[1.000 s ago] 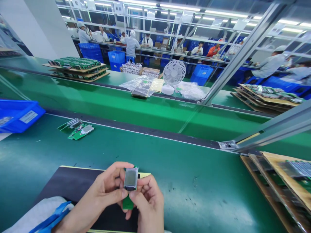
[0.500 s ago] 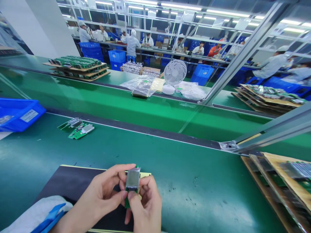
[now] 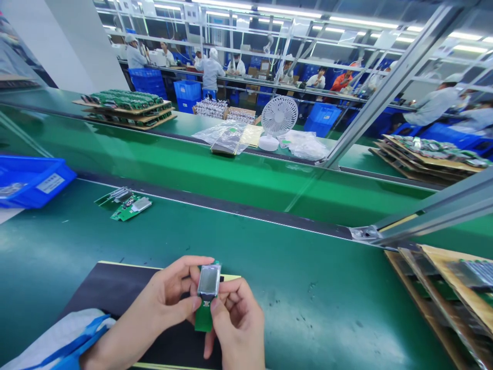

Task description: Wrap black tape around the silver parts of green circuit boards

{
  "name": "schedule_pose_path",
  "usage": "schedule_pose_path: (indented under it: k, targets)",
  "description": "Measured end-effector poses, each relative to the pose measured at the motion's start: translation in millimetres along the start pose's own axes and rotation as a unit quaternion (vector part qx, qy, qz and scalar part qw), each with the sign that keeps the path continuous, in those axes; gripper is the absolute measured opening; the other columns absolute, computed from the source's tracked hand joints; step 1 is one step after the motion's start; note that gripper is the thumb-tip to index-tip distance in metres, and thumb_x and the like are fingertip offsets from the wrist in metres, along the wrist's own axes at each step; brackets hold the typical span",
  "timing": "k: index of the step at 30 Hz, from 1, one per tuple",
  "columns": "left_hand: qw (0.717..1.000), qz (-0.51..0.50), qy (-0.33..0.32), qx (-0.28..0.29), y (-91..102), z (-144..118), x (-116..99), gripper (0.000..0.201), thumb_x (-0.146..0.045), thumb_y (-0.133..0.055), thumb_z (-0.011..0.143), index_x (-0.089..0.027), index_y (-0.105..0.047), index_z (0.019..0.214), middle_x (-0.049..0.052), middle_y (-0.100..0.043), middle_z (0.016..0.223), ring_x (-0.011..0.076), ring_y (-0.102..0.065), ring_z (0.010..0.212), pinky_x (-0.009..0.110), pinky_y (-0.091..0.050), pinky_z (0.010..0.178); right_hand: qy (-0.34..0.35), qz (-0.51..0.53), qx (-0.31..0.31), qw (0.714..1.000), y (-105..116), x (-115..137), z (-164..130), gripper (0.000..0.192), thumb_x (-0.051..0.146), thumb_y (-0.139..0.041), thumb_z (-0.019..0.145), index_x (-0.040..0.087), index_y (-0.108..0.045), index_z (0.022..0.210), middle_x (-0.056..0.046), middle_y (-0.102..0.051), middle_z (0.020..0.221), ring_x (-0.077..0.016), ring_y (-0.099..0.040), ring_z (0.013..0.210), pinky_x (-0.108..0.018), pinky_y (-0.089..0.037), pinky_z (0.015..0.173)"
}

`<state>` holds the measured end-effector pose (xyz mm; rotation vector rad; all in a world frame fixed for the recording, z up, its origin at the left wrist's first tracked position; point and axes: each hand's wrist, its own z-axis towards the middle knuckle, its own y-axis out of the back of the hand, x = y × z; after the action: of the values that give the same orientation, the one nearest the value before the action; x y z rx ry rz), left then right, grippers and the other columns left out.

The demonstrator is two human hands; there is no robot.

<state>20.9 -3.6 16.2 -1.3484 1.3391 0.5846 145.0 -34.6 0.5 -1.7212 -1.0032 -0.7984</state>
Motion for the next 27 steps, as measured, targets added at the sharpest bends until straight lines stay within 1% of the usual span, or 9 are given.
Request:
schedule_pose_path:
  k: [3, 8, 11, 14, 19, 21, 24, 25, 27]
  targets:
    - [1.000, -0.009, 0.016, -0.006, -1.3, -0.3, 0.2, 0.035, -0.012, -0.062, 0.067, -0.021, -0.057, 0.100, -0.005, -0.046, 0.071, 0.0071, -0.051, 0.054, 0.021, -0.051, 0.049, 0.015, -0.011, -0.009, 1.000, 0.1, -5.3, -0.6, 0.028, 0.041, -0.072, 0.066, 0.018, -0.058, 0.071, 0.004, -0.053, 0.055, -0.0071, -0.049, 0.041, -0.012, -0.038, 0.026]
    - [0.999, -0.017, 0.051, -0.007, -5.3, -1.4, 0.2, 0.031, -0.014, -0.060, 0.068, -0.020, -0.054, 0.098, -0.004, -0.049, 0.073, 0.0104, -0.057, 0.054, 0.023, -0.051, 0.048, 0.031, -0.005, -0.027, 0.999, 1.2, -10.2, -0.4, 0.028, 0.041, -0.071, 0.067, 0.017, -0.056, 0.070, 0.005, -0.052, 0.055, -0.0059, -0.046, 0.040, -0.015, -0.043, 0.029]
    - [0.999, -0.010, 0.031, -0.010, -6.4, -1.6, -1.2, 0.033, -0.020, -0.062, 0.070, -0.020, -0.053, 0.102, -0.001, -0.050, 0.078, 0.0136, -0.057, 0.064, 0.026, -0.052, 0.052, 0.037, -0.007, -0.021, 0.999, -0.2, -10.4, 0.5, 0.028, 0.042, -0.070, 0.068, 0.017, -0.057, 0.075, 0.003, -0.055, 0.061, -0.0077, -0.049, 0.046, -0.015, -0.043, 0.033]
    - [1.000, -0.002, 0.012, -0.003, -6.3, -2.5, -0.9, 0.034, -0.022, -0.064, 0.071, -0.020, -0.053, 0.103, 0.001, -0.051, 0.081, 0.0168, -0.056, 0.073, 0.027, -0.052, 0.055, 0.054, -0.023, -0.026, 0.998, -2.0, -11.5, 1.1, 0.028, 0.039, -0.071, 0.067, 0.018, -0.055, 0.076, 0.002, -0.055, 0.063, -0.0093, -0.050, 0.049, -0.014, -0.041, 0.032]
    - [1.000, -0.024, 0.013, 0.011, -5.9, -2.9, 4.1, 0.031, -0.028, -0.064, 0.073, -0.021, -0.054, 0.101, -0.002, -0.048, 0.074, 0.0131, -0.054, 0.061, 0.027, -0.053, 0.049, 0.087, -0.062, -0.035, 0.994, -2.1, -10.9, 0.9, 0.022, 0.034, -0.067, 0.070, 0.019, -0.052, 0.072, 0.003, -0.056, 0.061, -0.0075, -0.043, 0.044, -0.015, -0.040, 0.031]
    - [0.999, -0.040, 0.003, 0.010, -5.9, -2.3, 5.1, 0.030, -0.028, -0.064, 0.073, -0.021, -0.054, 0.101, -0.002, -0.047, 0.075, 0.0128, -0.053, 0.062, 0.027, -0.054, 0.049, 0.071, -0.061, -0.023, 0.995, -1.3, -7.8, 0.4, 0.021, 0.033, -0.067, 0.070, 0.019, -0.051, 0.072, 0.002, -0.056, 0.062, -0.0087, -0.045, 0.047, -0.016, -0.041, 0.033]
    - [0.999, -0.030, 0.002, 0.011, -6.3, -1.1, 6.0, 0.030, -0.024, -0.063, 0.074, -0.022, -0.054, 0.103, -0.003, -0.046, 0.076, 0.0122, -0.053, 0.065, 0.027, -0.054, 0.055, 0.028, -0.046, 0.020, 0.998, -0.3, -1.0, -0.6, 0.024, 0.039, -0.064, 0.071, 0.020, -0.053, 0.080, 0.001, -0.057, 0.069, -0.0109, -0.048, 0.053, -0.018, -0.041, 0.036]
    - [1.000, -0.021, 0.003, 0.016, -6.2, -0.7, 6.6, 0.029, -0.023, -0.062, 0.075, -0.022, -0.054, 0.103, -0.003, -0.045, 0.076, 0.0118, -0.053, 0.065, 0.028, -0.054, 0.056, 0.024, -0.060, 0.021, 0.998, 0.3, 2.0, -0.3, 0.025, 0.041, -0.063, 0.072, 0.020, -0.053, 0.082, 0.001, -0.056, 0.069, -0.0115, -0.048, 0.054, -0.019, -0.041, 0.037]
    - [1.000, 0.006, -0.002, 0.023, -4.7, 0.1, 8.7, 0.034, -0.020, -0.059, 0.075, -0.024, -0.052, 0.107, -0.003, -0.044, 0.078, 0.0111, -0.053, 0.065, 0.028, -0.054, 0.059, 0.048, -0.134, 0.010, 0.990, 3.8, 9.3, 2.9, 0.023, 0.041, -0.061, 0.074, 0.020, -0.053, 0.079, 0.001, -0.055, 0.067, -0.0125, -0.050, 0.057, -0.022, -0.044, 0.044]
